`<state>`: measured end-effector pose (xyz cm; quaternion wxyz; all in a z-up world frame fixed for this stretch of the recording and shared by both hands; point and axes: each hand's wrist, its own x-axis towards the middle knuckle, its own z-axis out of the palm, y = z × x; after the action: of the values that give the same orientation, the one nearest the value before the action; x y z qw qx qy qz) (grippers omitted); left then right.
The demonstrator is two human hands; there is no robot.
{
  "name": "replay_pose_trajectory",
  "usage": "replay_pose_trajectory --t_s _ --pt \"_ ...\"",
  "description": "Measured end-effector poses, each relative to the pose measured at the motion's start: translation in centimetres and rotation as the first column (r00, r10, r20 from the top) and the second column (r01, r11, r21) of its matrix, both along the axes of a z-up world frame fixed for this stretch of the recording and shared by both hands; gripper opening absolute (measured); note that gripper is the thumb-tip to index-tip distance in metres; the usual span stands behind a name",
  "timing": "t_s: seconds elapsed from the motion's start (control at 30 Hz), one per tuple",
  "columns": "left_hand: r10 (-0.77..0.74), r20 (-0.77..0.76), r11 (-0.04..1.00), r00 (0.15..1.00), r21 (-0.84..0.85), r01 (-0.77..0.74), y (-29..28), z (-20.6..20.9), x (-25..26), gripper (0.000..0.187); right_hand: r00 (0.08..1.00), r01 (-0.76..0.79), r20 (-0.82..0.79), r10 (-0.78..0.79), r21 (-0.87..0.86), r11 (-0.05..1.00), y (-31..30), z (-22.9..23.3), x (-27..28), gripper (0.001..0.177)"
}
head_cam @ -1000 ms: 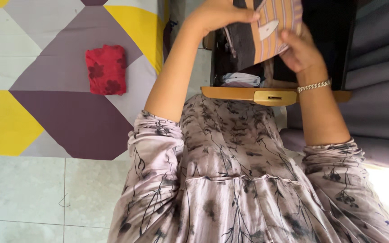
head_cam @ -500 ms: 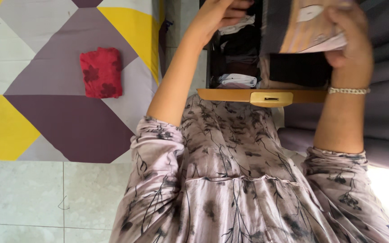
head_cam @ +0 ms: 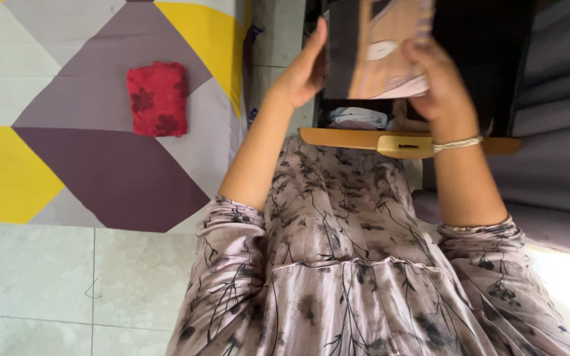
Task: The person organizes clothes in a drawer by hand, taking items from the drawer, placing them on a bed, and then rearranging and tucking them back into the drawer.
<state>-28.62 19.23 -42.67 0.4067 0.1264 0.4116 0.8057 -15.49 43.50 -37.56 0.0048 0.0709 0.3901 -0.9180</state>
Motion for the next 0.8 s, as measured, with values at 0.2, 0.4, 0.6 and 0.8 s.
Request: replay_pose_trajectory --t_s 0.2,0.4,0.6,0.8 --pt "0.178 -0.109 0.974 0.978 -0.123 -0.191 -6.2 0.8 2.3 0.077 0.988 -0.132 0.135 0.071 0.529 0.839 -7.2 0.3 -3.0 0.060" --pt "0.403 -0.001 0.908 0.915 -0.124 -0.400 -14.2 0.3 2.4 0.069 0.968 -0.216 0.078 0.240 0.749 0.627 -10.1 -0.7 -6.5 0.044" --pt "0.665 0.177 0.745 0.726 -0.087 -0.662 -22.0 -3.7 1.6 0.057 0.969 -0.209 0.081 0.233 0.772 0.600 -12.5 0.3 -8.1 0.032" --pt "0.901 0.254 0.351 0.353 0.054 -0.935 -30.0 -6.1 0.2 0.049 0.959 -0.221 0.066 0.277 0.785 0.578 -14.2 0.8 -8.6 0.026"
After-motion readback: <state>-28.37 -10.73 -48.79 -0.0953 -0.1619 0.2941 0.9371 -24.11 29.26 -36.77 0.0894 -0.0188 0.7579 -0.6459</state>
